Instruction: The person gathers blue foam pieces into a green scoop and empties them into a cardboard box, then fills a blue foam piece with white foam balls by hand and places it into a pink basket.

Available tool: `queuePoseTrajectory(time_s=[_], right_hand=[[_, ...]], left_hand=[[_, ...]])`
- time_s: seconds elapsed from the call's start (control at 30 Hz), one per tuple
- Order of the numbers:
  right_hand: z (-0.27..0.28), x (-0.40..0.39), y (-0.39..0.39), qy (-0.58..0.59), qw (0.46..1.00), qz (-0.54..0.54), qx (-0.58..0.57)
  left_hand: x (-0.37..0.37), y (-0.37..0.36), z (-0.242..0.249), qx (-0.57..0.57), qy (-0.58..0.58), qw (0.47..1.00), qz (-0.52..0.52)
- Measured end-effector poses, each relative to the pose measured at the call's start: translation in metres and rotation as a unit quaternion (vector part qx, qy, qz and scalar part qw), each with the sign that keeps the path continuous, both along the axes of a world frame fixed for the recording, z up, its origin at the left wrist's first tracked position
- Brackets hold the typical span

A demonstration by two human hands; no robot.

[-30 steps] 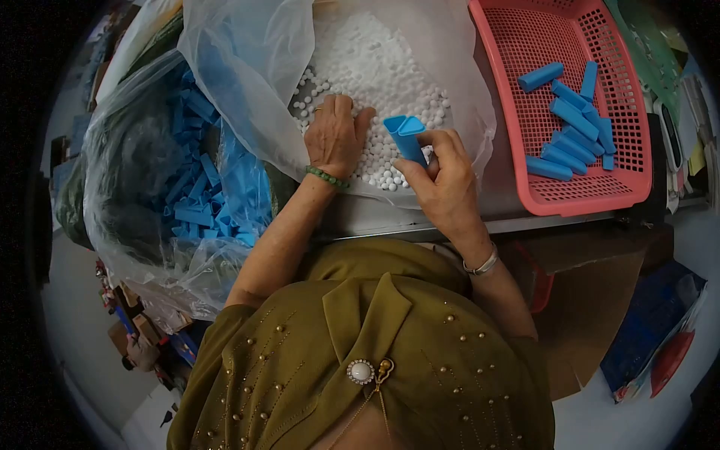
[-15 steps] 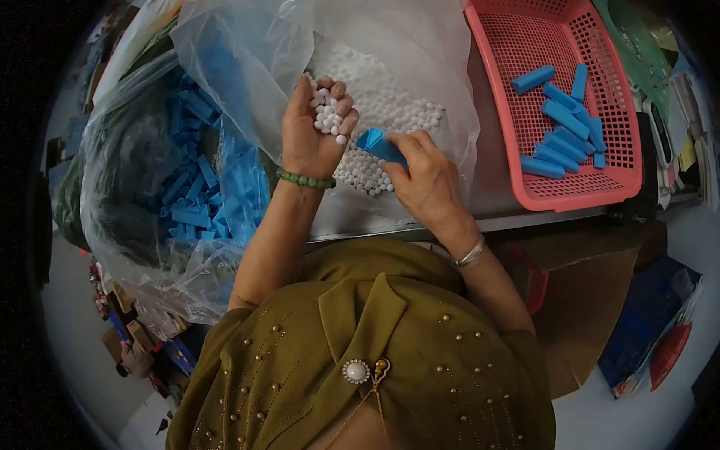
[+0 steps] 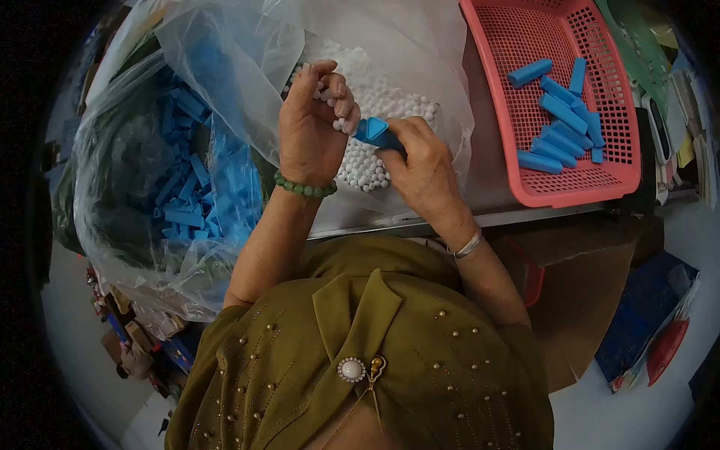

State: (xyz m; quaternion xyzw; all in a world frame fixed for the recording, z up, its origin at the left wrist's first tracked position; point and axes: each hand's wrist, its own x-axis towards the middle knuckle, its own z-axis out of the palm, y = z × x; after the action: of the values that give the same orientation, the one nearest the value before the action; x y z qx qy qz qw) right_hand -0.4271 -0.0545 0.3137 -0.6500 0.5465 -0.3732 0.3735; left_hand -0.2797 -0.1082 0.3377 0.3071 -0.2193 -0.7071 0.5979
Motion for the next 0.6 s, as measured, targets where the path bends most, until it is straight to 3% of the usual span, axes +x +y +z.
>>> queuePoseTrajectory(time_s=[0.2,0.6], right_hand=[[-0.004,0.000,0.003,-0.089,0.996,-0.007,-0.012],[-0.003,-0.003,0.004,-0.049,0.999,-0.012,0.002]], left_hand=[[0.004,-0.005,-0.007,0.048,0.074,0.996,-0.012],[0.000,-0.002,-0.001,0.010,0.049,0.998,-0.046]])
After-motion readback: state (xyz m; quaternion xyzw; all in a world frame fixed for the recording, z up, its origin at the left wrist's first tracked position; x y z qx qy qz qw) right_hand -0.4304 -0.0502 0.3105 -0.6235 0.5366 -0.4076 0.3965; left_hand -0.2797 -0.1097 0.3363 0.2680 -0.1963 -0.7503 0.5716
